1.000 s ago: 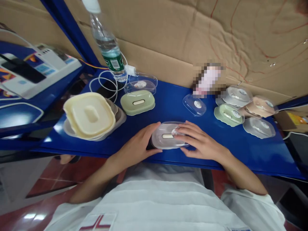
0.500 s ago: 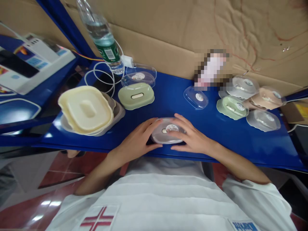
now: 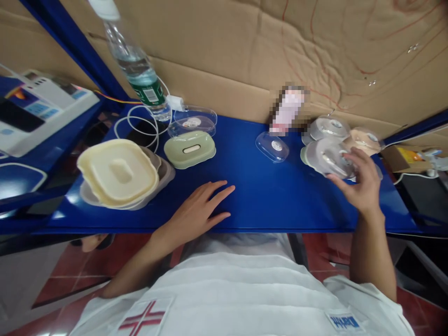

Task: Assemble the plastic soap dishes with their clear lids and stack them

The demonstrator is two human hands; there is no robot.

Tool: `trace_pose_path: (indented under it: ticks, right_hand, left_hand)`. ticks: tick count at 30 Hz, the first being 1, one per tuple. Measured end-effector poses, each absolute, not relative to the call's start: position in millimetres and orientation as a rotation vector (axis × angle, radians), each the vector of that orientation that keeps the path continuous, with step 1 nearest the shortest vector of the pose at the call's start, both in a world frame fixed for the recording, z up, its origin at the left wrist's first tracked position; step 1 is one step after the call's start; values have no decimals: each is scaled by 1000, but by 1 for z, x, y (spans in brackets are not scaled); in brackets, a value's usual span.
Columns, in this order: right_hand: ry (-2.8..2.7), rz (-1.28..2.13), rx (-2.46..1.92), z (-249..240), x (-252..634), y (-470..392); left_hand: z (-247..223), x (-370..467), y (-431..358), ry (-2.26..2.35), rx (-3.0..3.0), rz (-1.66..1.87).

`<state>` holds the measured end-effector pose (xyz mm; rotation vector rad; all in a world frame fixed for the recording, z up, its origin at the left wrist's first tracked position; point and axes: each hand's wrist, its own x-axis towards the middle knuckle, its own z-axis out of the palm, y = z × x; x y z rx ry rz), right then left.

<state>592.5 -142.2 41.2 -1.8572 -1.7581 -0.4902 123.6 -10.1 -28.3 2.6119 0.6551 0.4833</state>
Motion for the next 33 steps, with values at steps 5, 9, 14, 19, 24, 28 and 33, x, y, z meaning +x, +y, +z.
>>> trace_pose_path:
  ticks: [5,9,14,19,24,28,33]
  right_hand:
    - [-1745,-276,-1884,36,673,-129]
    - [-1798,-258,-1839,44,659,-115]
    - [-2105,-274,-1873,48,555,-85]
    - [-2523,-100,-1647,29,460,-13]
    - [-2721,-180,-1232,9,378,53]
    - [-2775,-306,-1286,6,342,70]
    - [-2764,-195,-1333,18,358,63]
  left_hand:
    - [-32,125,-9,634,2658,518]
    - [-33,125,-8,625,2663,514]
    - [-32,126,-8,628,2673,487]
    - [-33,126,-8,612,2673,528]
    - [-34,125,-10,616,2693,556]
    - [-32,124,-13,601,2692,581]
    - [-30,123,-13,580,2695,595]
